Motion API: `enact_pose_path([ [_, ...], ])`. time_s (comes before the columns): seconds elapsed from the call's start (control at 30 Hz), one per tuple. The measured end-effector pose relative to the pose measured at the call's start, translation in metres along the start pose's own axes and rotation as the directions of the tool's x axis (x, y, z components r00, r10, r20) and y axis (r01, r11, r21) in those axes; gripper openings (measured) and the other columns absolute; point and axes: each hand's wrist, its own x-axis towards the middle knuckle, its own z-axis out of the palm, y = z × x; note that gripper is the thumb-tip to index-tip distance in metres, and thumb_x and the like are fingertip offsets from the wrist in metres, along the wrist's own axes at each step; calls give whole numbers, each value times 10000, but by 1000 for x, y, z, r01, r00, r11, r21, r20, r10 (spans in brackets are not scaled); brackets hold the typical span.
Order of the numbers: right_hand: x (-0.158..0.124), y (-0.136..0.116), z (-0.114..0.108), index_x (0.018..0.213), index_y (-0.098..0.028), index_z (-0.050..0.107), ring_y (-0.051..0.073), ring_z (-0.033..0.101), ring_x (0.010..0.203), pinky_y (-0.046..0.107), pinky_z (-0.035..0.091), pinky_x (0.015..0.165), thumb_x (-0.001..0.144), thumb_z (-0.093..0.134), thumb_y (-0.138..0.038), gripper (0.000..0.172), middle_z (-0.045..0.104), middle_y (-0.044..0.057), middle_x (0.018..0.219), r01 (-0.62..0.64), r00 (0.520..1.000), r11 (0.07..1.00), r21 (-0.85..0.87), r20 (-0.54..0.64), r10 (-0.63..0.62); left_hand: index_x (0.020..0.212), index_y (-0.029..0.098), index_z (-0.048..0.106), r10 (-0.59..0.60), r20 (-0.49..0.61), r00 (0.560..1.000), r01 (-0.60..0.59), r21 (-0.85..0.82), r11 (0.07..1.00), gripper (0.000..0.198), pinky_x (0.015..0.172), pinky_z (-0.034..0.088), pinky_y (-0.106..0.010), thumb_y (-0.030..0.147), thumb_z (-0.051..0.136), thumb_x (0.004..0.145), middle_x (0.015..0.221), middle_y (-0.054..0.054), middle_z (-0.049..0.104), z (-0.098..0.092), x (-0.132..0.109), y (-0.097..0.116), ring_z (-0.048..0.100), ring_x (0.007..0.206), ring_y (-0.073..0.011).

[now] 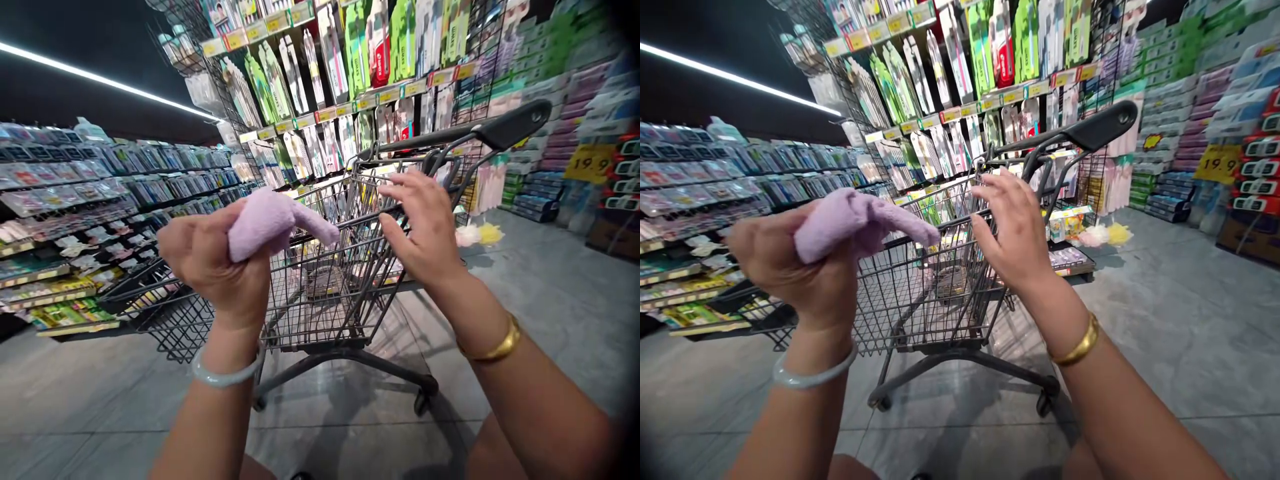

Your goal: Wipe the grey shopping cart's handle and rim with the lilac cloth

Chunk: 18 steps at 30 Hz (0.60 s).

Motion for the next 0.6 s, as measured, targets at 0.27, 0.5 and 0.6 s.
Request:
enact_pose_path([
  [0.27,-14,0,34,1181,-268,628,288,504,1237,604,194,1219,943,521,-342,271,641,67,1148,10,998,977,-215,66,4,1137,213,599,57,301,952,-35,-78,996,277,811,492,-409,368,578,908,1051,-76,701,39,-8,4,639,958,-247],
  [0.5,-14,3,37,1164,-264,621,290,525,1202,614,207,1204,927,541,-319,256,640,70,1120,33,999,976,-215,-1,-34,1174,253,638,-25,279,960,138,-393,909,280,920,500,-353,404,489,991,1126,-53,690,30,1,-2,631,1035,-186],
  [0.6,-15,4,38,1156,-272,621,295,530,1195,621,222,1194,924,546,-327,250,641,68,1108,36,999,975,-220,-15,-40,1400,274,516,14,363,932,81,-246,966,592,938,499,-413,419,698,856,1183,-84,642,30,6,-6,597,1074,-241],
])
